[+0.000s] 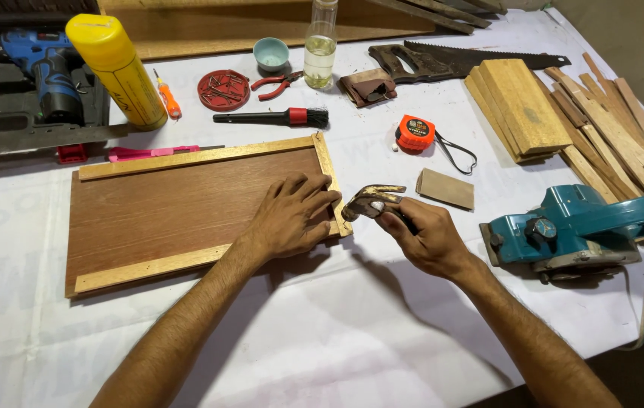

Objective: The person assembles a wooden frame around a plywood panel on a work table. They position thin wooden trim strips along the frame edges, hammer nails to secure them, measure the frame with a tape measure, mark and check trim pieces with a ruler and pencil, and press the strips into place by hand.

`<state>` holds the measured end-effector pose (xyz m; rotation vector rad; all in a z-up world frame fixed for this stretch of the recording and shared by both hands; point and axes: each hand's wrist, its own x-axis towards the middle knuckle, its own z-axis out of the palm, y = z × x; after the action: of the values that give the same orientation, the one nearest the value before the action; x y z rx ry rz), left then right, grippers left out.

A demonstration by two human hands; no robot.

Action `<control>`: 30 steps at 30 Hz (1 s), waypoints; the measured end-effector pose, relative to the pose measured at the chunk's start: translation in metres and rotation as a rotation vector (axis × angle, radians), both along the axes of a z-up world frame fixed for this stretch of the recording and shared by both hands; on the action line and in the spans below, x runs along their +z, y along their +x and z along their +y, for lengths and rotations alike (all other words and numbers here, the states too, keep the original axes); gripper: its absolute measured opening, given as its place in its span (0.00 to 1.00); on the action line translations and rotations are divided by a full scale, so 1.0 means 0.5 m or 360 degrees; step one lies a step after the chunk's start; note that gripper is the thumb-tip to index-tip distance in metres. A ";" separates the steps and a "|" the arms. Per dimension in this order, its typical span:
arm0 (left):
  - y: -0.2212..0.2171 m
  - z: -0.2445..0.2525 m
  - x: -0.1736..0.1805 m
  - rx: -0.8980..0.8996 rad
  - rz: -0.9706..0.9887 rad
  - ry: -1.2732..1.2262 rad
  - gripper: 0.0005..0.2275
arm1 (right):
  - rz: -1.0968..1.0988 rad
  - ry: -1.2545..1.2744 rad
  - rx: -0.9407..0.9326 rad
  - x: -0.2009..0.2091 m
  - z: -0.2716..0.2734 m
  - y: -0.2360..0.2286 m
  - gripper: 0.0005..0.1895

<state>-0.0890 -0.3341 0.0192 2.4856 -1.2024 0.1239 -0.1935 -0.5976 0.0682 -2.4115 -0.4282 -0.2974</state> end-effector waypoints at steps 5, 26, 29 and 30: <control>0.001 -0.001 -0.004 -0.0018 -0.0010 0.0017 0.25 | 0.0021 -0.0046 0.0099 0.010 0.011 0.002 0.15; -0.001 0.001 0.002 0.0020 0.0034 0.0035 0.25 | 0.0251 -0.0605 -0.0437 -0.070 -0.052 0.068 0.19; 0.000 0.002 -0.004 0.0008 0.0024 0.0003 0.25 | 0.0342 -0.0599 -0.0389 -0.066 -0.067 0.082 0.22; 0.002 0.002 -0.008 0.0006 0.0021 -0.0015 0.25 | 0.0301 -0.0617 -0.0330 -0.069 -0.075 0.089 0.24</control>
<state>-0.0880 -0.3332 0.0152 2.4767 -1.1893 0.1136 -0.1489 -0.6352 0.0339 -2.8389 -0.1593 -0.0767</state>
